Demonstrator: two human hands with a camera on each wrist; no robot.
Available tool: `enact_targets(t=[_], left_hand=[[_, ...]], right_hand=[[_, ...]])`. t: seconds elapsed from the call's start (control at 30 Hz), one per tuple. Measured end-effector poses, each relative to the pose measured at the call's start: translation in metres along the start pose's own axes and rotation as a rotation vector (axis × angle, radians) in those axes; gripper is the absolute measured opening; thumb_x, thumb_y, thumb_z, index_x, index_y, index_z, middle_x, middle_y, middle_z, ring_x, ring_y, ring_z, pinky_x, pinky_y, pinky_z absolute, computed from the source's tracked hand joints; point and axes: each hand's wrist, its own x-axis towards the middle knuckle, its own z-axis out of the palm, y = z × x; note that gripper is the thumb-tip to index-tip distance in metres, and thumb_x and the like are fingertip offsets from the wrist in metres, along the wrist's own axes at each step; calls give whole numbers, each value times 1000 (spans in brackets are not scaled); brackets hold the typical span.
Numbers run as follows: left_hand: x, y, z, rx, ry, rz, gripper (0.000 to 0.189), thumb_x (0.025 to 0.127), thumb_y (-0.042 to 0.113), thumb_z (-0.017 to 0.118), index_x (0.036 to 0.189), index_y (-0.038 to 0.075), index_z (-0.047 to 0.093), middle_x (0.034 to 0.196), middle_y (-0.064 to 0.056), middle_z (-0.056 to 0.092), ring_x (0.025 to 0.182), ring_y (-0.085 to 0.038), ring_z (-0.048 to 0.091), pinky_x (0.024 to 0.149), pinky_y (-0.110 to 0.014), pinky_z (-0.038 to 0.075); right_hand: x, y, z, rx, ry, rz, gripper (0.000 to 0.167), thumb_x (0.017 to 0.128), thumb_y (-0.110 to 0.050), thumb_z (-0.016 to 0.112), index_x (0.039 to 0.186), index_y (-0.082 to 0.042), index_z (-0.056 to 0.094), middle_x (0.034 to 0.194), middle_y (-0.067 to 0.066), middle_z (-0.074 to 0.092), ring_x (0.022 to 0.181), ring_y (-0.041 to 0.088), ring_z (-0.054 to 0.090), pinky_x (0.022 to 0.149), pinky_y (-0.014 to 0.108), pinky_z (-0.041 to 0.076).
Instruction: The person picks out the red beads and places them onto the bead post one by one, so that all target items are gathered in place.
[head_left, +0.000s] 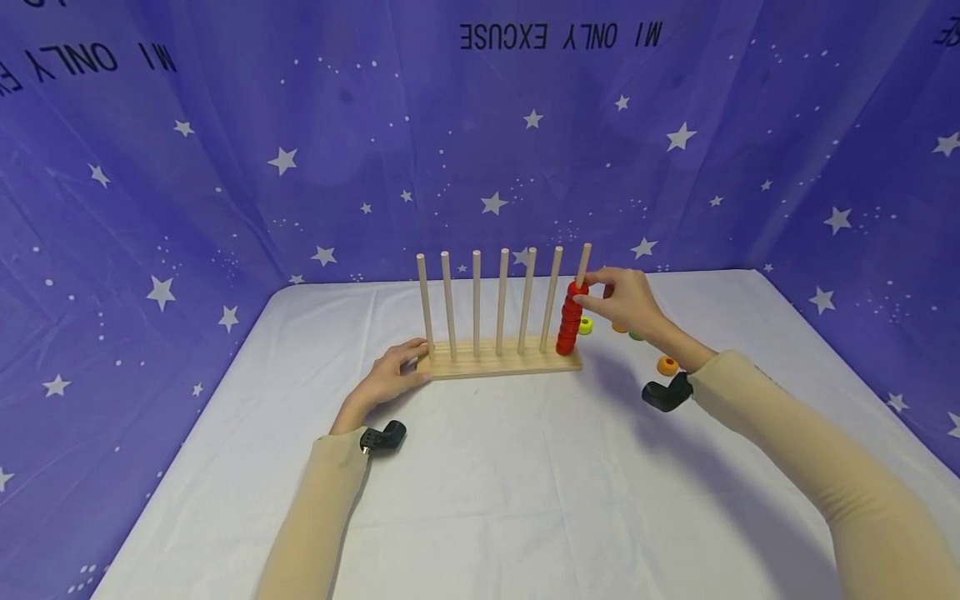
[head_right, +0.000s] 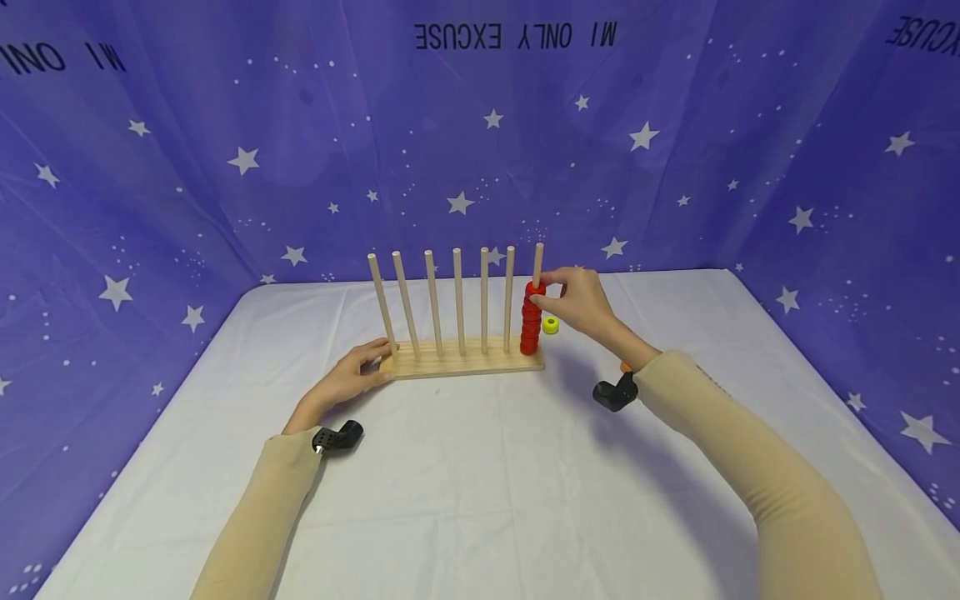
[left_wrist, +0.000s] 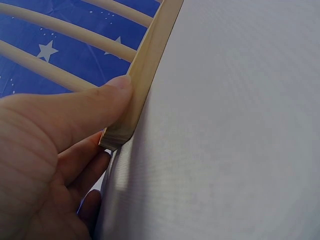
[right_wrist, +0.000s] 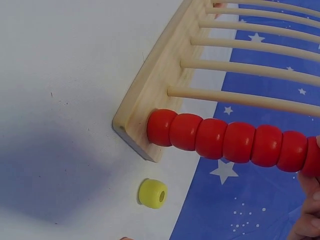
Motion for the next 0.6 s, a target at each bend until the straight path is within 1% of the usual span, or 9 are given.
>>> enact_targets(t=[0.1, 0.27, 0.4, 0.47, 0.6], left_hand=[[1, -1, 1, -5, 0, -2, 58, 87, 18, 64, 138, -2, 43, 151, -18, 33, 137, -42, 29, 112, -61, 22], [2, -3, 1, 7, -3, -6, 59, 87, 20, 64, 138, 0, 43, 151, -18, 33, 138, -42, 29, 111, -64, 17], [2, -3, 2, 3, -1, -12, 58, 87, 20, 64, 138, 1, 43, 151, -17, 33, 138, -41, 28, 110, -66, 15], [1, -2, 2, -4, 0, -16, 58, 87, 19, 64, 138, 1, 43, 151, -16, 33, 138, -41, 29, 111, -65, 15], [0, -1, 2, -4, 1, -12, 58, 87, 18, 64, 138, 1, 43, 151, -17, 33, 137, -41, 29, 111, -63, 19]], right_hand=[[0, 1, -1, -1, 0, 4, 35, 82, -19, 70, 112, -1, 68, 99, 18, 69, 57, 16, 43, 45, 22, 33], [-1, 5, -2, 1, 0, 13, 35, 82, -20, 70, 113, -3, 68, 103, 18, 71, 52, 15, 43, 43, 22, 32], [-4, 11, -3, -3, -8, 11, 33, 82, -19, 69, 111, -4, 68, 102, 18, 71, 50, 14, 41, 42, 22, 31], [-6, 15, -3, -9, -10, 3, 32, 83, -18, 69, 111, -3, 69, 101, 18, 71, 50, 12, 40, 43, 22, 32], [-10, 22, -5, -15, -7, -12, 32, 83, -18, 69, 111, -2, 68, 101, 19, 71, 53, 14, 43, 45, 21, 34]])
